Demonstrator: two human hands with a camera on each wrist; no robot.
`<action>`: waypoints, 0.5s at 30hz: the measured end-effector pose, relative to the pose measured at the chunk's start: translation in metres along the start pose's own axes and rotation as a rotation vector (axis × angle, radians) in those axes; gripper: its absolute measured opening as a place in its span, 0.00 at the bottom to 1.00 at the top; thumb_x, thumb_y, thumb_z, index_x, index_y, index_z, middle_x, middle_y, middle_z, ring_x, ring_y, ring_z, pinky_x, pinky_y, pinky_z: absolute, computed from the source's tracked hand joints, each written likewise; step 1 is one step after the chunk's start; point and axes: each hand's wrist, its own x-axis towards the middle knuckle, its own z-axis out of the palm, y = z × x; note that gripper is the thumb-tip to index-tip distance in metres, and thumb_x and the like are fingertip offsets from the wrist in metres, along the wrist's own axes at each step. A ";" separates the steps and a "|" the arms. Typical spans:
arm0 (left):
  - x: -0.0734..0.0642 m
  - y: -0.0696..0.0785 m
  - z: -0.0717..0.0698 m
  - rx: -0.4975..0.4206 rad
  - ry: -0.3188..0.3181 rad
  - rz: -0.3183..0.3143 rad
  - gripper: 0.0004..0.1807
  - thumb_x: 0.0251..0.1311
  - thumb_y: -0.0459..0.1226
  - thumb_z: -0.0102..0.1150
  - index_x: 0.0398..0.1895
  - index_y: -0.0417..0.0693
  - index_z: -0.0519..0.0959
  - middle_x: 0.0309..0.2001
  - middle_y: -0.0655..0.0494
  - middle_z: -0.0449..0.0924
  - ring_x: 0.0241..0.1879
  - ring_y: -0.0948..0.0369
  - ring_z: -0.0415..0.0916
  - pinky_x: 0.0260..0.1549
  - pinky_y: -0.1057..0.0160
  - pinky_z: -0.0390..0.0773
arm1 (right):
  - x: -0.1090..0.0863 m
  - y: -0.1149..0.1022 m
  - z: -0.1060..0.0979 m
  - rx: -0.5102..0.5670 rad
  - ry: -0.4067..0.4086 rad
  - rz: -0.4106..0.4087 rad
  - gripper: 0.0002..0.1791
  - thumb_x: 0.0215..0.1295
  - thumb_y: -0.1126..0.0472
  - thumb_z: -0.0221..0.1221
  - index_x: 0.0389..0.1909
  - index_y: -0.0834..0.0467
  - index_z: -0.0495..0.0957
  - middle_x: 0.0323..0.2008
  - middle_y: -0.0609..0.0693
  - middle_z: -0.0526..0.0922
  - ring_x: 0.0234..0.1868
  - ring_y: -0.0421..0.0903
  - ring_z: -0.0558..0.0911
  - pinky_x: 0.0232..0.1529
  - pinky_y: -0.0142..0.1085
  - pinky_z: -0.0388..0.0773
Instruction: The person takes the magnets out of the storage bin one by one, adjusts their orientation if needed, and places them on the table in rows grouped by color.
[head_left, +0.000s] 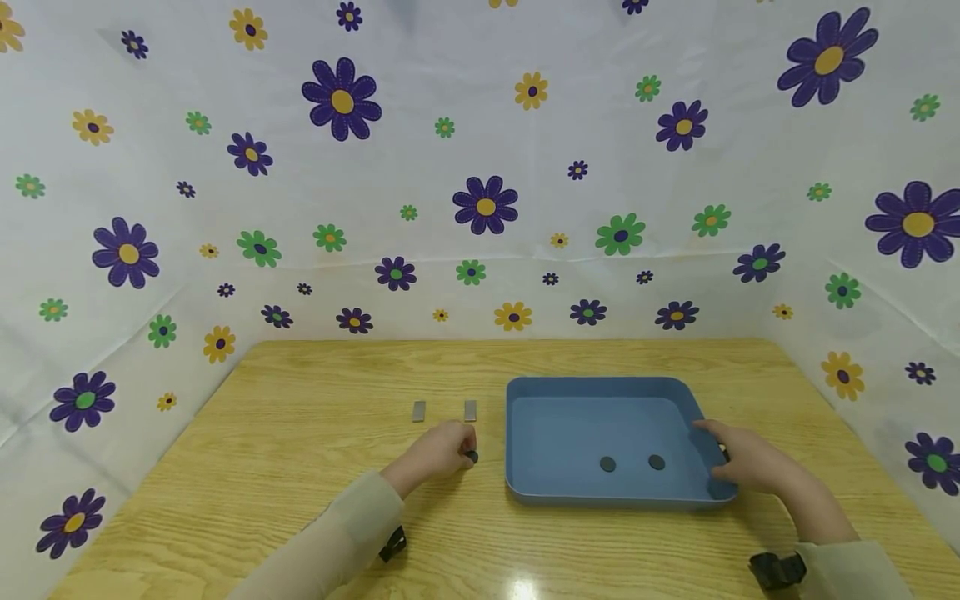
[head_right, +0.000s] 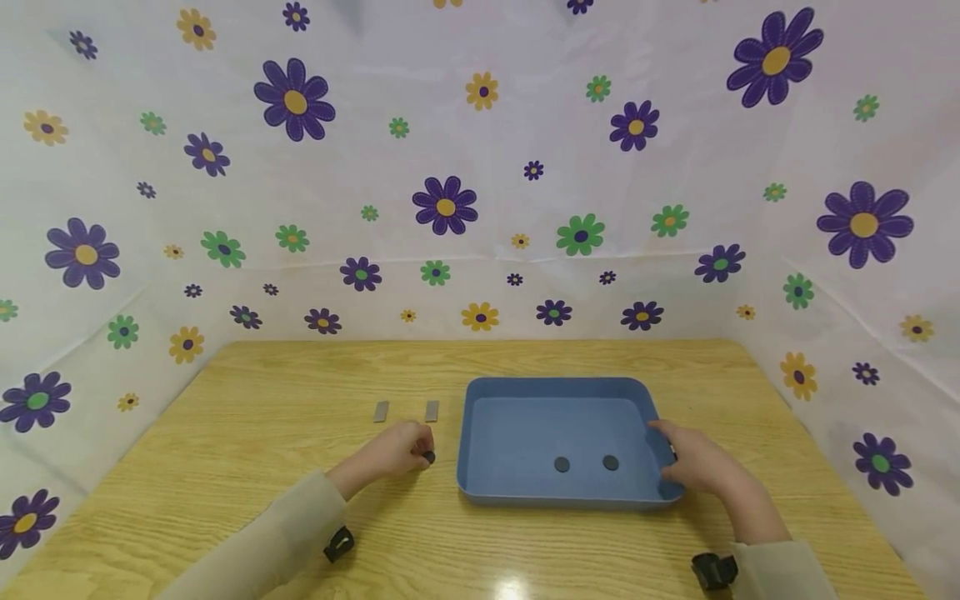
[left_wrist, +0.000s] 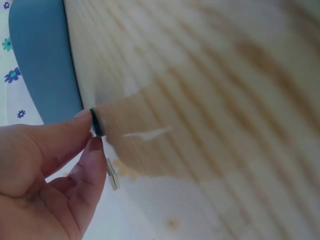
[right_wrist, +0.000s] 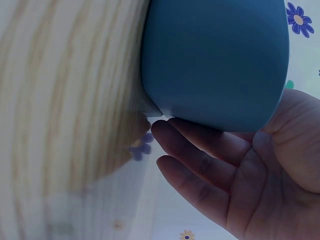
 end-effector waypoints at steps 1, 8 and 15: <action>-0.001 0.000 0.000 -0.005 0.004 -0.003 0.06 0.48 0.31 0.63 0.26 0.45 0.74 0.28 0.57 0.72 0.31 0.61 0.71 0.30 0.63 0.72 | 0.000 0.000 0.000 -0.002 0.000 0.001 0.36 0.42 0.75 0.59 0.55 0.78 0.58 0.51 0.78 0.62 0.46 0.69 0.69 0.32 0.42 0.72; -0.004 0.004 -0.007 -0.073 0.057 0.007 0.09 0.51 0.32 0.61 0.34 0.37 0.75 0.33 0.50 0.72 0.35 0.56 0.71 0.32 0.61 0.73 | 0.001 0.001 0.000 -0.007 0.000 0.002 0.36 0.42 0.75 0.60 0.55 0.77 0.58 0.51 0.78 0.63 0.46 0.69 0.70 0.32 0.42 0.72; -0.002 0.015 -0.015 -0.221 0.125 0.045 0.10 0.52 0.30 0.59 0.37 0.35 0.74 0.36 0.45 0.74 0.34 0.57 0.73 0.31 0.64 0.73 | 0.000 0.000 0.001 0.002 -0.005 0.006 0.36 0.42 0.75 0.59 0.55 0.78 0.58 0.51 0.78 0.62 0.46 0.70 0.69 0.31 0.41 0.72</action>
